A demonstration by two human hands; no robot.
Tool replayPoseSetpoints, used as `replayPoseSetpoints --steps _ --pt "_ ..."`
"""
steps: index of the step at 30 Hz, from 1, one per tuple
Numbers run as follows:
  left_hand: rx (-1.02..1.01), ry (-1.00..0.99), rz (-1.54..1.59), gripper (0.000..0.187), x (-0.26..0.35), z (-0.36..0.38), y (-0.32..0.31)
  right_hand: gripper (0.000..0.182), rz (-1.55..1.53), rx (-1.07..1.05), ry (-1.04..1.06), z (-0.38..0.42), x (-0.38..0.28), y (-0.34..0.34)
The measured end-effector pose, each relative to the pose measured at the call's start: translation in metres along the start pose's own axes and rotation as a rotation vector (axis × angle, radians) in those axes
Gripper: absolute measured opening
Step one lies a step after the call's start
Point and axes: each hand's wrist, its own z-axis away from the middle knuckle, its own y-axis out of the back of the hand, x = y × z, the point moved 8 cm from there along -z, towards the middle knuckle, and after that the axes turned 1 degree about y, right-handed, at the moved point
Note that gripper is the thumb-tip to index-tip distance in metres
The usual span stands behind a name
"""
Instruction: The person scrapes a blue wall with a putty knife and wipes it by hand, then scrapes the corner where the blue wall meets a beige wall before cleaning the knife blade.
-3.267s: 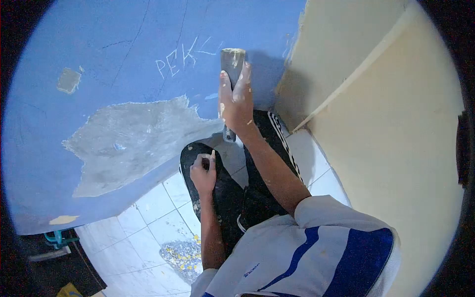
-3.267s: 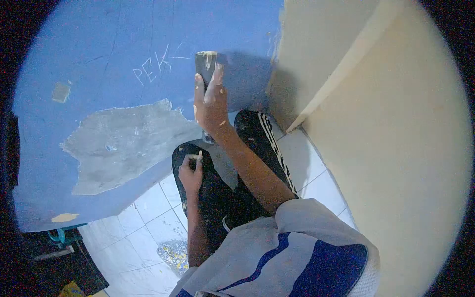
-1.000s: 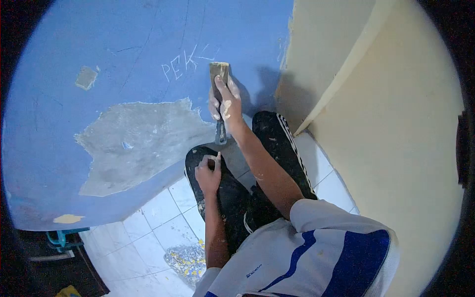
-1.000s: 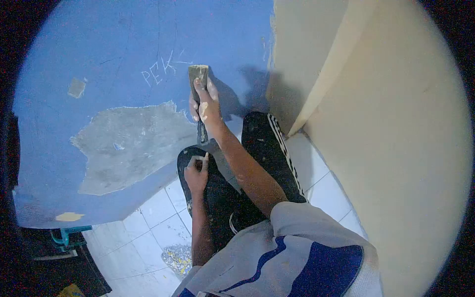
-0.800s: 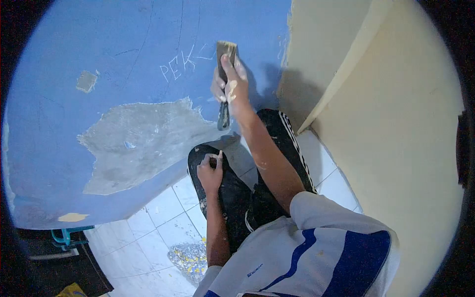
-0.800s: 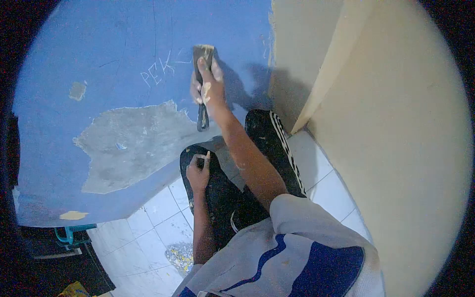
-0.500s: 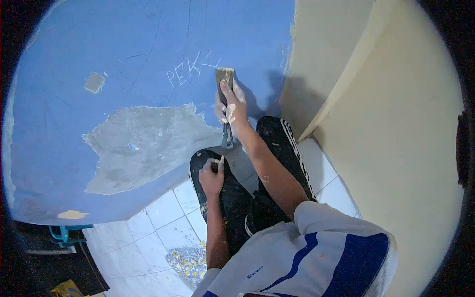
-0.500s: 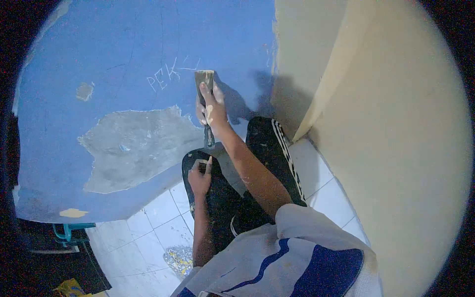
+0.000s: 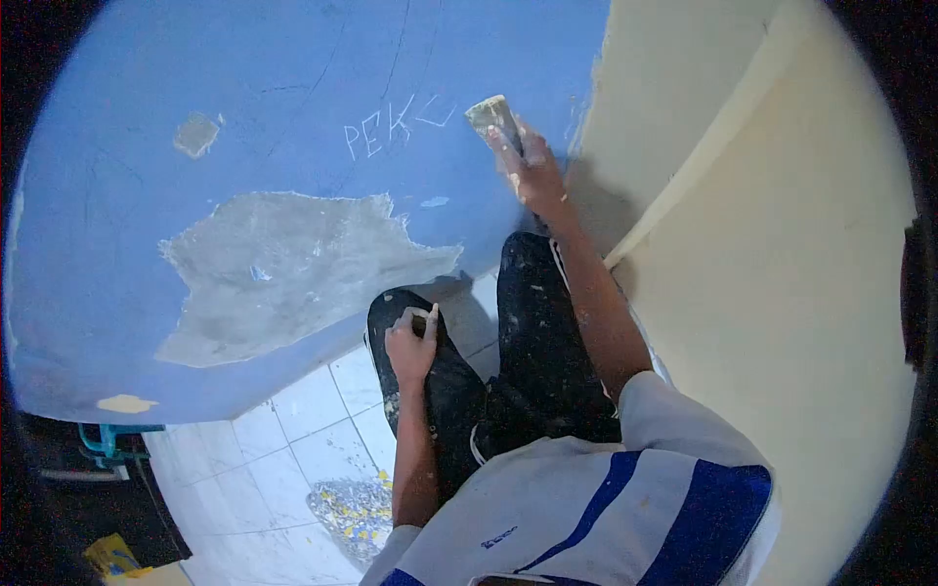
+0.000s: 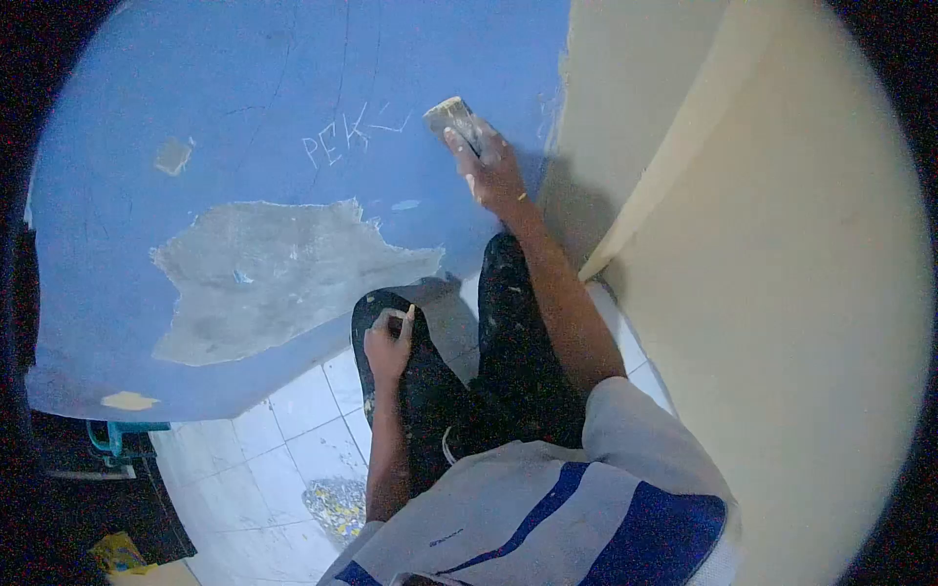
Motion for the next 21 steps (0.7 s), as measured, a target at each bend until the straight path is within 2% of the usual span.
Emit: replayPoseSetpoints --steps 1,3,4,6,8,11,14,17,20,21 --pt "0.002 0.002 -0.012 0.017 0.001 -0.001 -0.001 0.047 0.152 0.032 0.219 -0.012 -0.014 0.008" --pt "0.009 -0.012 -0.033 0.018 0.003 0.000 0.001 0.048 0.126 -0.047 0.194 -0.028 -0.018 0.016" --pt "0.014 -0.021 -0.046 0.018 0.005 -0.001 0.002 0.048 -0.055 -0.151 -0.049 -0.037 -0.017 0.009" --pt "-0.004 -0.013 -0.014 0.019 0.006 -0.003 0.000 0.043 -0.251 -0.242 -0.387 -0.051 -0.018 -0.002" --pt "-0.003 -0.024 -0.022 0.019 0.005 0.000 0.000 0.047 -0.277 -0.236 -0.588 -0.052 -0.020 -0.003" --pt "0.023 -0.048 -0.036 0.020 0.005 0.000 0.001 0.044 0.259 -0.120 0.303 -0.041 -0.048 0.012" --pt "0.010 -0.019 0.011 0.019 0.006 -0.003 0.005 0.046 -0.326 -0.397 -0.684 -0.041 -0.006 0.002" --pt "0.010 -0.037 0.008 0.021 0.007 -0.001 0.003 0.049 0.157 -0.223 0.266 -0.055 -0.053 0.001" --pt "0.011 -0.047 -0.069 0.026 0.005 0.000 0.004 0.052 0.223 -0.065 0.298 -0.062 -0.077 0.005" --pt "0.004 -0.034 -0.052 0.026 0.003 -0.001 0.003 0.052 0.219 -0.093 0.295 -0.059 -0.075 0.003"
